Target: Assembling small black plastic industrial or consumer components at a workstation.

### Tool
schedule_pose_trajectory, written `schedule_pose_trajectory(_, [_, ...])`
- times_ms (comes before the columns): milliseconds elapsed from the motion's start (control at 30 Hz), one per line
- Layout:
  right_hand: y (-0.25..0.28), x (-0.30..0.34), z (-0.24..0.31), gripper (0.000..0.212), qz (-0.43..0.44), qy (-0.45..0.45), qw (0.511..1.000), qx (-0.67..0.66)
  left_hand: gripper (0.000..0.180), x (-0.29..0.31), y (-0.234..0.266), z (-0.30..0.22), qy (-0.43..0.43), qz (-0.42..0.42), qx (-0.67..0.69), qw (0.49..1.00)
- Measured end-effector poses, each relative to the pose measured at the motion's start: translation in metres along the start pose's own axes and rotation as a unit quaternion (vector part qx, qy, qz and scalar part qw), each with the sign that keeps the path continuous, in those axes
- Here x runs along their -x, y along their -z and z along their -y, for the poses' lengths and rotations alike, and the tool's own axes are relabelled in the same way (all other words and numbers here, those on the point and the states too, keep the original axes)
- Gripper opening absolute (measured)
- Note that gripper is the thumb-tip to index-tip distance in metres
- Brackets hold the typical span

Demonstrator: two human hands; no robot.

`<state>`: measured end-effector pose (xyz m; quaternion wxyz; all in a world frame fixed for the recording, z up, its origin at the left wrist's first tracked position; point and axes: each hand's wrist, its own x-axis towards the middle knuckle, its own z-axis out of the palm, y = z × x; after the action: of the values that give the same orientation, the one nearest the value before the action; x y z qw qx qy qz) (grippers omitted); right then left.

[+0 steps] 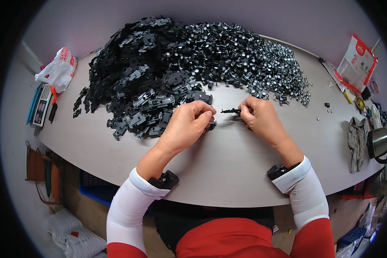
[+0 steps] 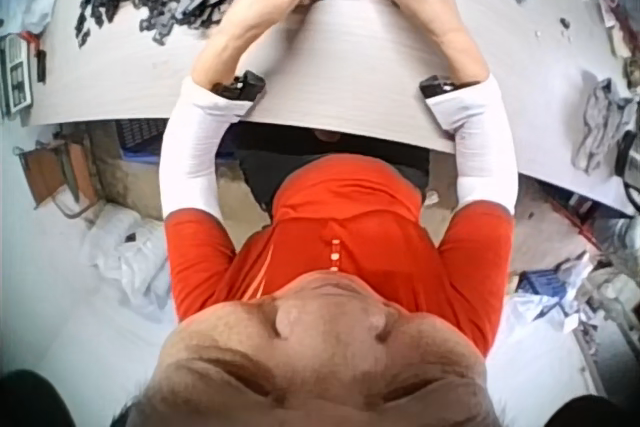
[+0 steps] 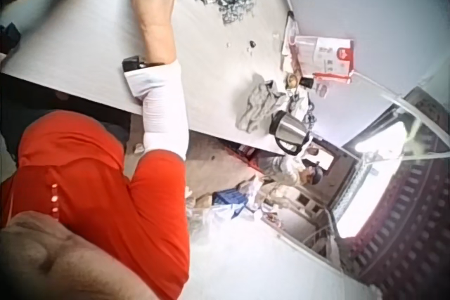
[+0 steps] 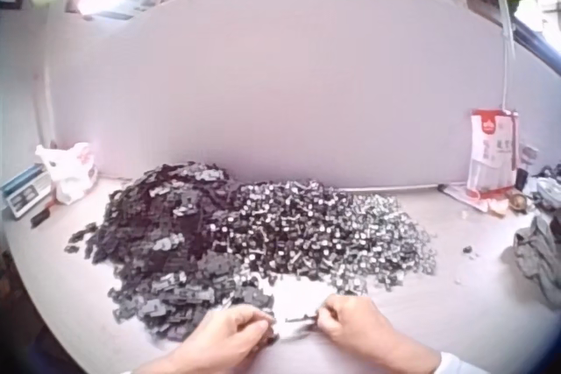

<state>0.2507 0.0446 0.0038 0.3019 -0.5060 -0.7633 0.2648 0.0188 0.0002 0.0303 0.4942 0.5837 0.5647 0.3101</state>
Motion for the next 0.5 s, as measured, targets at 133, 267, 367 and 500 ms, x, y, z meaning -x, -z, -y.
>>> schedule_pose_trajectory(133, [-0.001,0.003,0.016,0.006,-0.058,-0.006,0.997,-0.044,0.033,-0.007,-0.012,-0.007,0.065,0.022,0.176,0.982])
schedule_pose_trajectory(267, [-0.006,0.003,0.021,0.007,-0.122,0.148,0.981,-0.009,0.040,-0.012,-0.011,0.007,0.078,0.091,0.358,0.926])
schedule_pose_trajectory(367, [-0.012,0.008,0.026,0.010,-0.088,0.168,0.980,-0.053,0.031,-0.008,-0.016,0.013,0.066,0.132,0.340,0.929])
schedule_pose_trajectory(500, [-0.012,0.009,0.026,0.008,-0.058,0.178,0.980,-0.066,0.023,-0.008,-0.020,0.016,0.054,0.140,0.313,0.938])
